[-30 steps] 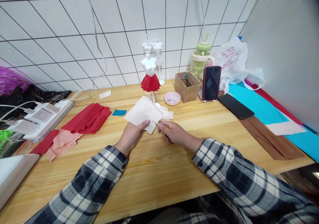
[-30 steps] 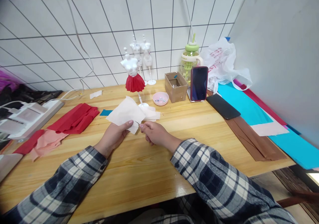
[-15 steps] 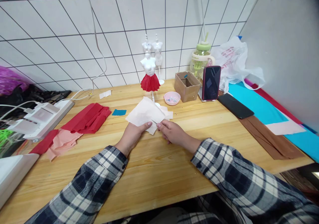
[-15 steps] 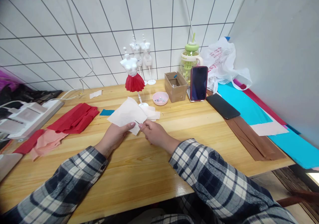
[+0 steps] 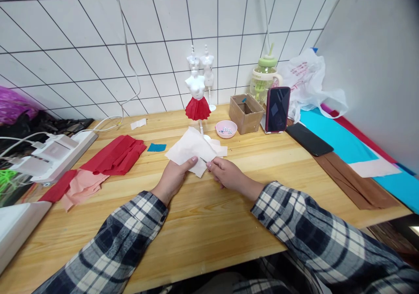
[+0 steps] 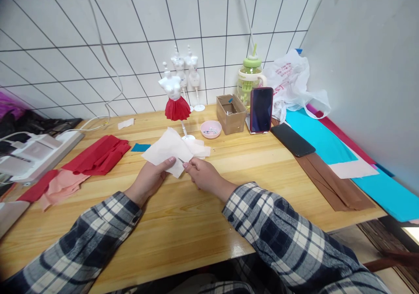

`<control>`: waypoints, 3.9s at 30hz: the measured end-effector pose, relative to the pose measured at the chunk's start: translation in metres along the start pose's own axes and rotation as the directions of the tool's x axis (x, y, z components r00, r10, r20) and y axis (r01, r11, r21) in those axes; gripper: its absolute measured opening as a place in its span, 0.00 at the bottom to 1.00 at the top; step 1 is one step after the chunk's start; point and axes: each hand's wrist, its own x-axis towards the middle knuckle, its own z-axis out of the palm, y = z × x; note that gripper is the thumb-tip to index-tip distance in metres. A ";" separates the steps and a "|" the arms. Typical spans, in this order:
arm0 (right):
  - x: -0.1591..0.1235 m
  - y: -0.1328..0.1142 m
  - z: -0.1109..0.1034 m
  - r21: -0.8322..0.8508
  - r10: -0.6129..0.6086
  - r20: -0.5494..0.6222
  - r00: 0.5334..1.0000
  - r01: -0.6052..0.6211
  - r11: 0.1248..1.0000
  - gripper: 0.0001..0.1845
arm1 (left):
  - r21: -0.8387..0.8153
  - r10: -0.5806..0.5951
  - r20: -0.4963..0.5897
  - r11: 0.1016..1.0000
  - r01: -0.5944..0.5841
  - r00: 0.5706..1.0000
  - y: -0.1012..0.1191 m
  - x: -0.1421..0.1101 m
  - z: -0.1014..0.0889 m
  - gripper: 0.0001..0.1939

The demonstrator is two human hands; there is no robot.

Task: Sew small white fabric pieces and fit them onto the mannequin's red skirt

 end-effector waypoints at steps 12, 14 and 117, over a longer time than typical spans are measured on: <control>0.001 0.004 0.001 0.018 -0.001 0.014 1.000 0.001 1.000 0.19 | 0.019 -0.020 -0.013 1.000 0.020 1.000 -0.001 0.000 -0.001 0.32; 0.001 0.004 0.001 0.007 0.005 0.009 1.000 -0.005 1.000 0.19 | 0.036 -0.006 0.002 0.999 0.006 1.000 -0.002 0.001 -0.002 0.32; 0.000 -0.005 -0.002 0.055 0.086 0.022 0.996 -0.087 0.995 0.22 | 0.038 -0.066 -0.029 0.997 0.067 0.997 -0.005 0.000 -0.004 0.24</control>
